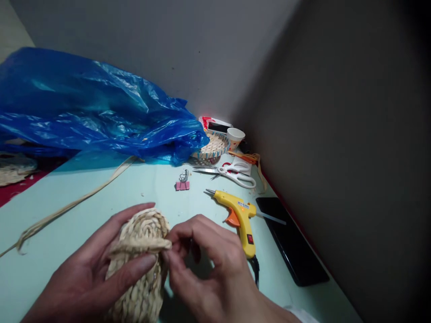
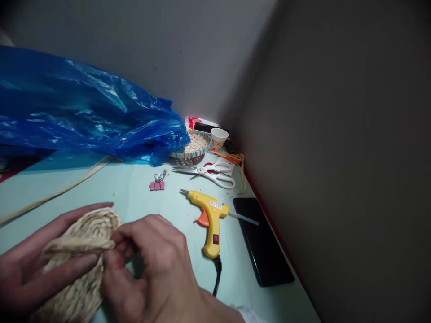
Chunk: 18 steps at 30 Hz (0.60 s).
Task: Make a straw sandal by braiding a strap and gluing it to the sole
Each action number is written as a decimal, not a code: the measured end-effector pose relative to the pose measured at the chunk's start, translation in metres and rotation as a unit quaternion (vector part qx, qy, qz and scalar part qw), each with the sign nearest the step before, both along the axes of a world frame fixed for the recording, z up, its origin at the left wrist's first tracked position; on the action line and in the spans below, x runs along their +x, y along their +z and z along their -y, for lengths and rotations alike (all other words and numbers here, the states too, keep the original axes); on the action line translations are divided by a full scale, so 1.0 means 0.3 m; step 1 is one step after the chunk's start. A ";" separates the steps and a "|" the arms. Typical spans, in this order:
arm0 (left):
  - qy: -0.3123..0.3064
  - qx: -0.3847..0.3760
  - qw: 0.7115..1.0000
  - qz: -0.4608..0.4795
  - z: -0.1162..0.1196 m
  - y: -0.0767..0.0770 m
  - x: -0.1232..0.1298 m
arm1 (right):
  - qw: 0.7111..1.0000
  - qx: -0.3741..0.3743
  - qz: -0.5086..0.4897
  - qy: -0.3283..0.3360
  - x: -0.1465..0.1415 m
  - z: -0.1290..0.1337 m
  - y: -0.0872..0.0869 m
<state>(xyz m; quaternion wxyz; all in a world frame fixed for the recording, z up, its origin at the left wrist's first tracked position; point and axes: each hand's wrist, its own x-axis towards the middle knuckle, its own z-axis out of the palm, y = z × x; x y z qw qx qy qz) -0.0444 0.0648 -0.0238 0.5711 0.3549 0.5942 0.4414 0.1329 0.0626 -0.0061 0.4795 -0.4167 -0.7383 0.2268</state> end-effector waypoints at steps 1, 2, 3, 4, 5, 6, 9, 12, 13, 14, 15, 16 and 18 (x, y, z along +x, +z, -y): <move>-0.003 0.004 1.000 -0.006 -0.002 0.008 0.004 | 0.999 -0.052 -0.017 0.000 0.002 0.000 0.005; -0.008 0.002 1.000 -0.004 -0.003 0.014 0.006 | 0.995 -0.090 -0.036 0.002 0.004 0.001 0.007; -0.012 0.000 1.000 -0.002 -0.004 0.018 0.007 | 0.992 -0.116 -0.052 0.004 0.004 0.002 0.008; -0.014 0.001 1.000 -0.003 -0.005 0.019 0.007 | 0.989 -0.132 -0.064 0.006 0.004 0.004 0.008; -0.014 0.003 1.000 -0.003 -0.005 0.018 0.006 | 0.987 -0.142 -0.072 0.007 0.004 0.005 0.007; -0.013 0.007 1.000 -0.004 -0.005 0.015 0.004 | 0.986 -0.146 -0.077 0.007 0.004 0.006 0.005; -0.018 0.022 0.999 -0.026 -0.005 0.006 -0.004 | 0.985 -0.153 -0.081 0.007 0.005 0.007 0.004; -0.030 0.041 0.996 -0.070 -0.004 -0.001 -0.010 | 0.984 -0.158 -0.081 0.009 0.008 0.006 0.005; -0.030 0.049 0.995 -0.078 -0.004 -0.002 -0.011 | 0.985 -0.152 -0.081 0.008 0.008 0.006 0.005; -0.028 0.055 0.994 -0.085 -0.003 -0.002 -0.012 | 0.987 -0.142 -0.079 0.007 0.008 0.005 0.004; -0.027 0.057 0.994 -0.088 -0.002 -0.002 -0.012 | 0.989 -0.127 -0.074 0.005 0.008 0.005 0.003; -0.026 0.055 0.994 -0.089 -0.001 -0.002 -0.011 | 0.992 -0.110 -0.068 0.003 0.008 0.005 0.002; -0.024 0.048 0.995 -0.090 0.000 -0.001 -0.010 | 0.995 -0.079 -0.053 0.001 0.008 0.006 0.001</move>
